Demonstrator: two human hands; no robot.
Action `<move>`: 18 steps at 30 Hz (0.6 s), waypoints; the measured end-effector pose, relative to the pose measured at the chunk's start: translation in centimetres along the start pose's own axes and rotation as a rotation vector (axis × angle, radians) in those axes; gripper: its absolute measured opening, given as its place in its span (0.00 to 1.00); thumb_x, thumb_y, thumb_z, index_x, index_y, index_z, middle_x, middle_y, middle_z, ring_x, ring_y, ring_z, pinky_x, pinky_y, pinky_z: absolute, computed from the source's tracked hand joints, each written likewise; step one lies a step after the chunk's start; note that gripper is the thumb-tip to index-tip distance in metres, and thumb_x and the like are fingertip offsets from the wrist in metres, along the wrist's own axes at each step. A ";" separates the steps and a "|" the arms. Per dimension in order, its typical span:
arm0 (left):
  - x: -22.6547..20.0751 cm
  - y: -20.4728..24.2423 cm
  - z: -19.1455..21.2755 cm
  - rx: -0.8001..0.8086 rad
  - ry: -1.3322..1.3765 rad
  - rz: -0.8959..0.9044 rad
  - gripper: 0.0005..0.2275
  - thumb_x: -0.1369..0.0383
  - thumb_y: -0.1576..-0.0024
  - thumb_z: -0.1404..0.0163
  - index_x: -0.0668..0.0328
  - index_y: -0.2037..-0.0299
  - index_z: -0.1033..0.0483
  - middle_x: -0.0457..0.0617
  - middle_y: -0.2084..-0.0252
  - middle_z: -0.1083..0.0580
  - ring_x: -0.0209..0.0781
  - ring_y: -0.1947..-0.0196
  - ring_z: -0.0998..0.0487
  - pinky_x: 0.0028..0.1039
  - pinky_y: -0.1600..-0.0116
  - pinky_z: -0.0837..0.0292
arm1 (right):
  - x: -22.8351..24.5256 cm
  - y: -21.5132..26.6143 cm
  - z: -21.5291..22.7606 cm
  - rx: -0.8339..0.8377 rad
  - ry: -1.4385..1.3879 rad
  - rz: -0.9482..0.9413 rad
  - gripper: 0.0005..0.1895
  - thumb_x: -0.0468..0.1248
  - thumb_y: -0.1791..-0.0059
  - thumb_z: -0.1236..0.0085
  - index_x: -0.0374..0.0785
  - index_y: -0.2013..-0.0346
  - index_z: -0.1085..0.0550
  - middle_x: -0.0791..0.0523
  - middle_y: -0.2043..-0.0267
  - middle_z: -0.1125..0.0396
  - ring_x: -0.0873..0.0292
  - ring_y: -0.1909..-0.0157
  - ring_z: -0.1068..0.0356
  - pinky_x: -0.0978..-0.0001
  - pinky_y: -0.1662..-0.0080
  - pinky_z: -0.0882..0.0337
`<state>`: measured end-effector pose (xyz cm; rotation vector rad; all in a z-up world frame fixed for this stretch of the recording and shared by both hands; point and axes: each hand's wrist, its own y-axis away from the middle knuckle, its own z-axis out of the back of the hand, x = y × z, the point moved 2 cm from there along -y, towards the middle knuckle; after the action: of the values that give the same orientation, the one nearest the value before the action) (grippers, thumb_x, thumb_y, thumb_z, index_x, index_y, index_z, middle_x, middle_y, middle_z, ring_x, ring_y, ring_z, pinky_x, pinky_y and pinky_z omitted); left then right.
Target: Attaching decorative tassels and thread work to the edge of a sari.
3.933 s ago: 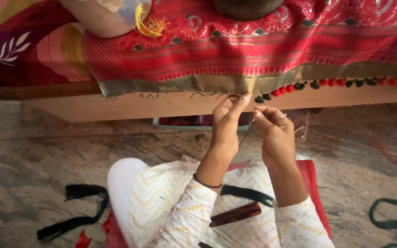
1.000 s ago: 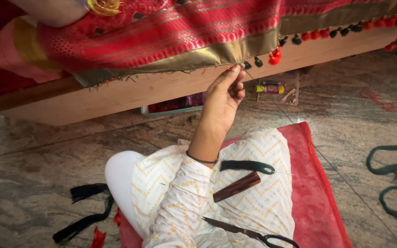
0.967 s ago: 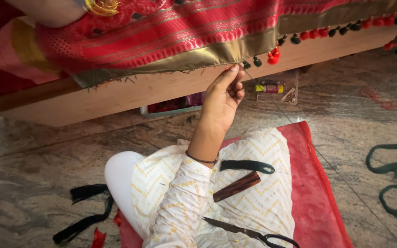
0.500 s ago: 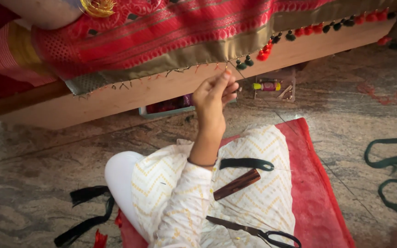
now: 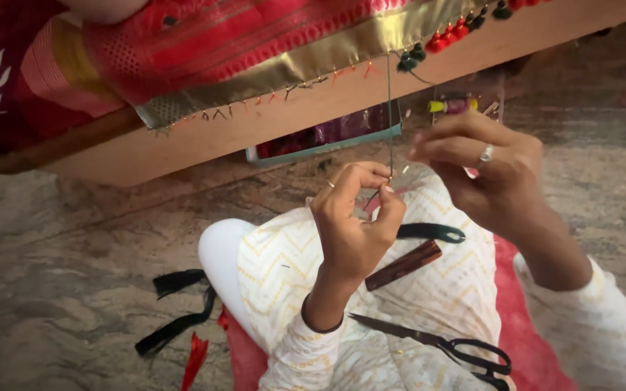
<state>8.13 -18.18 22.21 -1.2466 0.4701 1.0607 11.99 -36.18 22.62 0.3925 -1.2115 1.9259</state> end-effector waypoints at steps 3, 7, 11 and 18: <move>-0.6 0.4 0.5 -0.009 -0.040 0.002 0.05 0.79 0.47 0.47 0.65 0.64 0.29 0.52 0.59 0.21 0.47 0.60 0.18 0.31 0.52 0.23 | 1.0 -0.7 -0.5 -0.008 -0.008 0.121 0.12 0.22 0.53 0.34 0.40 0.59 0.20 0.55 0.53 0.26 0.58 0.55 0.24 0.71 0.60 0.26; -1.1 0.5 1.2 -0.024 -0.032 -0.024 0.05 0.80 0.48 0.48 0.65 0.64 0.29 0.53 0.59 0.22 0.47 0.60 0.19 0.32 0.52 0.23 | 1.7 -1.0 -0.6 0.017 -0.007 0.152 0.11 0.23 0.54 0.34 0.40 0.60 0.19 0.55 0.53 0.28 0.57 0.54 0.24 0.68 0.55 0.24; -1.1 1.0 1.5 -0.044 -0.012 -0.021 0.05 0.80 0.48 0.48 0.65 0.63 0.29 0.53 0.59 0.22 0.47 0.60 0.18 0.32 0.52 0.23 | 2.4 -0.9 -0.8 0.053 -0.043 0.151 0.12 0.22 0.55 0.35 0.39 0.61 0.19 0.55 0.54 0.28 0.58 0.56 0.24 0.69 0.56 0.23; -1.3 1.9 1.9 -0.055 -0.020 0.015 0.05 0.79 0.47 0.47 0.65 0.63 0.28 0.53 0.59 0.21 0.46 0.61 0.18 0.30 0.53 0.23 | 3.1 -0.4 -1.2 0.076 -0.046 0.153 0.12 0.22 0.56 0.35 0.38 0.61 0.19 0.54 0.54 0.28 0.57 0.55 0.24 0.69 0.56 0.24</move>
<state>5.43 -17.06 22.84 -1.2816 0.4383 1.1043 10.54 -33.61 24.25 0.3948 -1.2313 2.1093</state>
